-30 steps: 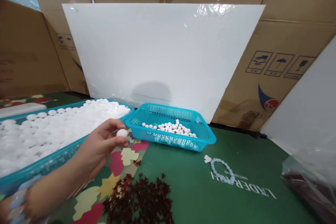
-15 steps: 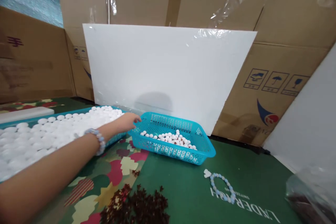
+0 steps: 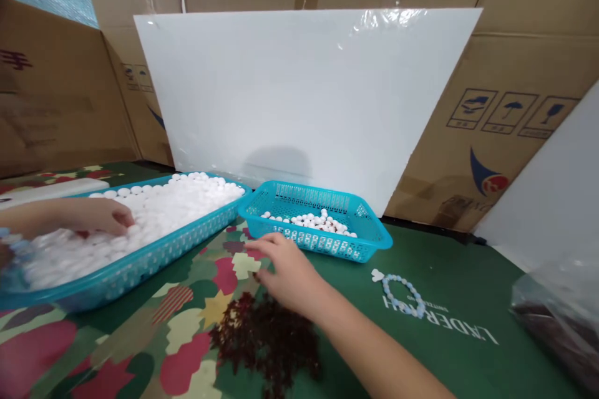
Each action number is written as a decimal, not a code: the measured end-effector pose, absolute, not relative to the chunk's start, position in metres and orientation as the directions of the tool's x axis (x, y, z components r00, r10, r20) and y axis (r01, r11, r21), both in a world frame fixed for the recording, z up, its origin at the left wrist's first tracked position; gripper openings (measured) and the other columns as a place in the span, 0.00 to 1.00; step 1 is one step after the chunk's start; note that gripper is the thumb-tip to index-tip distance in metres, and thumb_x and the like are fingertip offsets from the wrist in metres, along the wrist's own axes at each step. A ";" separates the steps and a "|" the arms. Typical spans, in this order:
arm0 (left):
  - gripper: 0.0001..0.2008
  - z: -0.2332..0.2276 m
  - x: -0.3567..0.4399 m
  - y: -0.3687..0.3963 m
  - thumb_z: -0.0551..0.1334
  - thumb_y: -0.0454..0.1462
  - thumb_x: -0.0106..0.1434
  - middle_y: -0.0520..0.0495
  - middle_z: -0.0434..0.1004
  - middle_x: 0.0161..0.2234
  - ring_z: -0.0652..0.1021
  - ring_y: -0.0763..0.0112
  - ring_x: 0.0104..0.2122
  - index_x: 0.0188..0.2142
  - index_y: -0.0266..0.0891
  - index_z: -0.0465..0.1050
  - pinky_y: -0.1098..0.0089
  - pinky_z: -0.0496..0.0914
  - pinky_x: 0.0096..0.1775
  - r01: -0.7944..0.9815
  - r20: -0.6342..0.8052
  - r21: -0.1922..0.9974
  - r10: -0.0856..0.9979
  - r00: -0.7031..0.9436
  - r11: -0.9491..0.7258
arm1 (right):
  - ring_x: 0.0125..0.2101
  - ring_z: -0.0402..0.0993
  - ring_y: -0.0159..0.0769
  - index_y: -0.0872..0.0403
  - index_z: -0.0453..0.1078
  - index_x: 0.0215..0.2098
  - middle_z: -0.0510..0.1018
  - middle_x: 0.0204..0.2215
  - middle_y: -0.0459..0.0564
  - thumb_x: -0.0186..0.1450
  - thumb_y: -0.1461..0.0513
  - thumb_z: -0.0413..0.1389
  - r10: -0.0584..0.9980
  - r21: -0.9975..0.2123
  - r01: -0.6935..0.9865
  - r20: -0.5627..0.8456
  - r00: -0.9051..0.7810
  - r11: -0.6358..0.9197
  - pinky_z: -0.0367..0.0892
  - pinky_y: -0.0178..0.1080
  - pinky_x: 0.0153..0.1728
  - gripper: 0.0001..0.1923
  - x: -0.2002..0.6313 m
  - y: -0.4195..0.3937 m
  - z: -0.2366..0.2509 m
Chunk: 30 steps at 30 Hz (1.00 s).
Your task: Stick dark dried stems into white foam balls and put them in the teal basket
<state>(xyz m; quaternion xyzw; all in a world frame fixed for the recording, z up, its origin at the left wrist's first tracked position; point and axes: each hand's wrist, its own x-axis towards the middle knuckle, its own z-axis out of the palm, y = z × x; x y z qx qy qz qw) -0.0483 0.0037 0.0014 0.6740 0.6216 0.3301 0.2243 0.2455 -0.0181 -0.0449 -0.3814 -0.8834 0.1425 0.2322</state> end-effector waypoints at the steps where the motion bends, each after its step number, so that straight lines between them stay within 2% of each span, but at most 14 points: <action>1: 0.09 0.001 -0.048 0.005 0.57 0.27 0.46 0.60 0.60 0.06 0.59 0.86 0.06 0.12 0.29 0.64 0.84 0.51 0.07 0.731 0.111 0.676 0.993 0.027 -0.095 | 0.39 0.61 0.38 0.60 0.60 0.41 0.64 0.39 0.56 0.52 0.72 0.50 0.765 -0.431 0.639 0.250 -0.594 0.637 0.61 0.38 0.36 0.17 0.243 -0.010 -0.047; 4: 0.11 -0.004 -0.048 0.012 0.55 0.30 0.50 0.60 0.58 0.08 0.58 0.87 0.07 0.13 0.29 0.62 0.84 0.51 0.08 0.825 0.029 0.562 0.998 0.061 -0.066 | 0.38 0.62 0.40 0.61 0.62 0.41 0.66 0.38 0.56 0.52 0.70 0.51 0.781 -0.416 0.681 0.131 -0.611 0.603 0.59 0.40 0.38 0.16 0.240 0.002 -0.061; 10: 0.10 -0.015 -0.053 0.011 0.55 0.29 0.49 0.60 0.57 0.09 0.57 0.86 0.08 0.13 0.30 0.62 0.82 0.49 0.10 0.881 0.099 0.462 0.993 0.070 -0.108 | 0.33 0.64 0.33 0.60 0.65 0.30 0.69 0.30 0.48 0.56 0.70 0.49 0.743 -0.334 0.692 0.043 -0.667 0.640 0.61 0.39 0.34 0.05 0.231 0.003 -0.074; 13: 0.09 -0.015 -0.049 0.011 0.56 0.25 0.43 0.61 0.56 0.07 0.56 0.85 0.07 0.11 0.32 0.61 0.82 0.47 0.11 0.905 0.155 0.413 0.987 0.038 -0.100 | 0.31 0.65 0.31 0.60 0.64 0.27 0.69 0.28 0.47 0.57 0.67 0.48 0.736 -0.325 0.692 0.021 -0.676 0.645 0.61 0.38 0.33 0.04 0.228 0.005 -0.072; 16: 0.07 -0.002 -0.043 0.013 0.55 0.27 0.39 0.59 0.59 0.07 0.58 0.82 0.09 0.09 0.35 0.61 0.81 0.49 0.13 0.935 0.212 0.348 0.977 -0.005 -0.070 | 0.29 0.65 0.30 0.61 0.64 0.27 0.68 0.25 0.46 0.56 0.66 0.49 0.726 -0.352 0.682 -0.007 -0.687 0.642 0.62 0.37 0.30 0.04 0.229 0.005 -0.066; 19: 0.02 0.022 -0.038 0.012 0.56 0.32 0.39 0.56 0.66 0.13 0.65 0.75 0.15 0.15 0.35 0.65 0.79 0.53 0.19 0.956 0.262 0.291 0.964 -0.052 -0.028 | 0.25 0.65 0.28 0.61 0.64 0.25 0.68 0.22 0.44 0.54 0.66 0.52 0.694 -0.403 0.648 -0.042 -0.719 0.646 0.61 0.34 0.27 0.03 0.234 0.002 -0.058; 22: 0.07 0.043 -0.030 0.005 0.55 0.37 0.42 0.53 0.67 0.18 0.67 0.68 0.22 0.20 0.34 0.63 0.76 0.56 0.24 0.964 0.270 0.266 0.957 -0.103 0.028 | 0.22 0.63 0.25 0.59 0.64 0.21 0.67 0.19 0.41 0.51 0.69 0.54 0.639 -0.466 0.587 -0.058 -0.767 0.662 0.58 0.29 0.23 0.03 0.242 0.000 -0.047; 25: 0.11 0.054 -0.011 -0.010 0.55 0.40 0.43 0.54 0.67 0.19 0.68 0.65 0.26 0.25 0.35 0.61 0.74 0.56 0.27 0.956 0.266 0.286 0.953 -0.142 0.063 | 0.22 0.62 0.25 0.58 0.62 0.20 0.66 0.19 0.42 0.52 0.70 0.53 0.645 -0.493 0.571 -0.027 -0.764 0.656 0.56 0.27 0.22 0.04 0.251 0.001 -0.037; 28: 0.14 0.053 0.020 -0.023 0.56 0.42 0.42 0.55 0.68 0.20 0.70 0.68 0.25 0.28 0.36 0.61 0.74 0.56 0.27 0.955 0.336 0.292 0.940 -0.056 -0.047 | 0.24 0.62 0.27 0.58 0.61 0.22 0.67 0.22 0.44 0.53 0.69 0.51 0.670 -0.501 0.584 -0.012 -0.743 0.639 0.55 0.28 0.22 0.03 0.257 0.003 -0.032; 30: 0.12 0.048 0.044 -0.028 0.58 0.41 0.39 0.57 0.69 0.19 0.70 0.71 0.22 0.26 0.37 0.64 0.76 0.56 0.25 0.944 0.370 0.295 0.929 0.033 -0.151 | 0.24 0.61 0.27 0.58 0.61 0.23 0.67 0.23 0.45 0.54 0.69 0.51 0.664 -0.503 0.588 -0.039 -0.747 0.633 0.54 0.29 0.22 0.03 0.257 0.004 -0.033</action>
